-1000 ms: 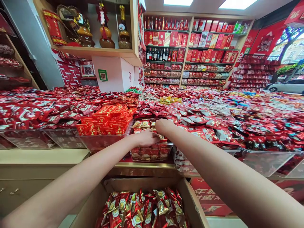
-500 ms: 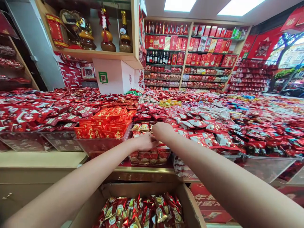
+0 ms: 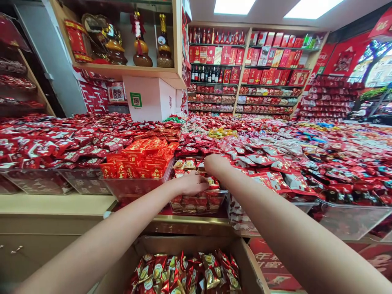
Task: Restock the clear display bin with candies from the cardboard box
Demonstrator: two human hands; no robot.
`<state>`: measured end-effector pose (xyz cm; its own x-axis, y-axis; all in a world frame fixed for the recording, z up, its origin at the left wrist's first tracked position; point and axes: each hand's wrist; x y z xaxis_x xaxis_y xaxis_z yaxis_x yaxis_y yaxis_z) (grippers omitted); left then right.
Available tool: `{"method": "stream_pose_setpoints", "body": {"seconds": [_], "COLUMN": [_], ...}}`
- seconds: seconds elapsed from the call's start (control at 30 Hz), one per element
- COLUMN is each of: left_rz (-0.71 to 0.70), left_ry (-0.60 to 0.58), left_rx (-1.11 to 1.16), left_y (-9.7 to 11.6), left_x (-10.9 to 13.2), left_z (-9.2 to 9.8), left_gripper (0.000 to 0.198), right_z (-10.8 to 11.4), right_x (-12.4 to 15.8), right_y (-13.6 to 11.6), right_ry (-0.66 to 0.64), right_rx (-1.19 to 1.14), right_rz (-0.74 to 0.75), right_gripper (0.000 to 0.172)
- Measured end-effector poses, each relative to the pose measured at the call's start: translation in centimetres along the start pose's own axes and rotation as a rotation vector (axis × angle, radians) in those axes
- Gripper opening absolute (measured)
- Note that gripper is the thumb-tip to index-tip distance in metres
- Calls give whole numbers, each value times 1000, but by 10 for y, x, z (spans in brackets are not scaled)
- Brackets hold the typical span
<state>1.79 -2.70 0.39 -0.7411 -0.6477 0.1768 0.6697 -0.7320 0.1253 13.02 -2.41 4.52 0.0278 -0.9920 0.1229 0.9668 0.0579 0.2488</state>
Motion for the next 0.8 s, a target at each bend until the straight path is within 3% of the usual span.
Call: {"method": "stream_pose_setpoints", "body": {"seconds": [0.13,0.23,0.37,0.5,0.57,0.67,0.8], "left_rz": [-11,-12,-24,-54,-63,-62,-54], "left_ry": [-16,-3,22,34,37,37,42], "left_rx": [-12,-24,-40,-44,-41,-39,-49], "left_y": [3,2,0,0,0,-1,0], "left_x": [1,2,2,3,4,3,2], "left_z": [2,1,0,1,2,1,1], "left_gripper": [38,36,32,34,36,38,38], "right_z": [12,2,-11,2,17,36,33], "right_x": [2,-1,-5,0,4,12,20], "right_y": [7,2,-9,-6,8,48,114], "right_ry": [151,175,242,295,376,457,436], "right_rx": [34,62,46,48,34,25,58], "right_rz": [27,110,99,81,25,-161,-398], "right_gripper": [30,33,26,25,27,35,34]}}
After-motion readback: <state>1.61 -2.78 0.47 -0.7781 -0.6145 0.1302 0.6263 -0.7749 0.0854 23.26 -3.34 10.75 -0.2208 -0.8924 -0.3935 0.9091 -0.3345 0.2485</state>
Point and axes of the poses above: each hand's wrist, its own x-axis away from the middle knuckle, its own z-axis out of the back of the hand, y = z × x, and after that the axes turned 5 degrees about -y, right-handed
